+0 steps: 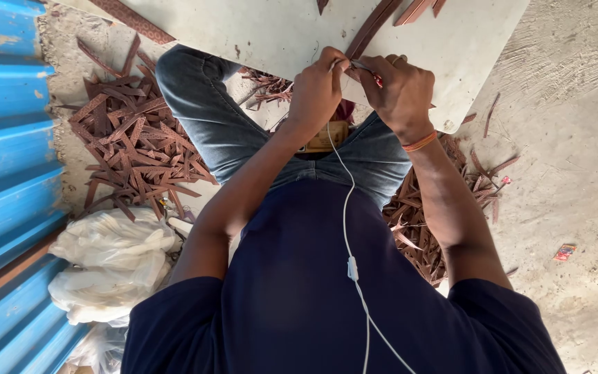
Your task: Trimming excess material from leather shoe components using a small hand-held blade.
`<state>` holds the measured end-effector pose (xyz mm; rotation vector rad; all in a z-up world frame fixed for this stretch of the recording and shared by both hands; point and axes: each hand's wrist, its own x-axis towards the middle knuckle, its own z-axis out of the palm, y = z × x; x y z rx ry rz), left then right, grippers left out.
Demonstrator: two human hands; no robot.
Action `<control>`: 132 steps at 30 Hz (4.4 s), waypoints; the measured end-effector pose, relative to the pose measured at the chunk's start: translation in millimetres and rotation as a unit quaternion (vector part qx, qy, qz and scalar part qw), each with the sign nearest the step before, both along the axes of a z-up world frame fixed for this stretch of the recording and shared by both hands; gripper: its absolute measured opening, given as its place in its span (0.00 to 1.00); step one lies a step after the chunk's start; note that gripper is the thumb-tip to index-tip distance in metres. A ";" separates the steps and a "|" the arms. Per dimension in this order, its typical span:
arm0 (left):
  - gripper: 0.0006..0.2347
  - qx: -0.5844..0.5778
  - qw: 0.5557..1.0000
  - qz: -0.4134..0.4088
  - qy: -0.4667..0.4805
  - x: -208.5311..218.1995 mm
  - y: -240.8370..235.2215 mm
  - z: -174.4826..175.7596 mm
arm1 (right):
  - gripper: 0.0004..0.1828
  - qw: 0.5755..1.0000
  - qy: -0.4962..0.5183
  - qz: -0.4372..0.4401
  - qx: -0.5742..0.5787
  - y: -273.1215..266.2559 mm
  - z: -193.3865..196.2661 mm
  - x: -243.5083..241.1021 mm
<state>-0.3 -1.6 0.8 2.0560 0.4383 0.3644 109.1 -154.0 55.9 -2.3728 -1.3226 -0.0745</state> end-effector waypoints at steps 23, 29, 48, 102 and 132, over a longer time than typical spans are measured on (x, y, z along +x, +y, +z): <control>0.02 -0.023 0.996 0.028 -0.084 -9.0 3.3 -1.7 | 0.13 1.000 0.004 0.027 0.014 0.1 3.6 -0.6; 0.03 -0.021 0.998 0.021 -0.049 -9.4 0.1 -0.7 | 0.13 0.999 -0.014 0.014 -0.025 -1.3 -5.0 4.7; 0.03 0.051 0.998 0.005 -0.020 1.4 6.6 -7.0 | 0.09 0.998 0.025 0.039 0.034 -20.5 -23.9 9.8; 0.07 0.015 0.994 0.001 0.104 -12.9 2.5 1.1 | 0.16 0.998 -0.013 0.055 -0.014 5.8 -16.5 2.5; 0.11 -0.275 0.957 0.069 0.065 -87.4 25.5 -277.4 | 0.15 0.940 0.317 0.078 0.097 69.6 77.3 -96.5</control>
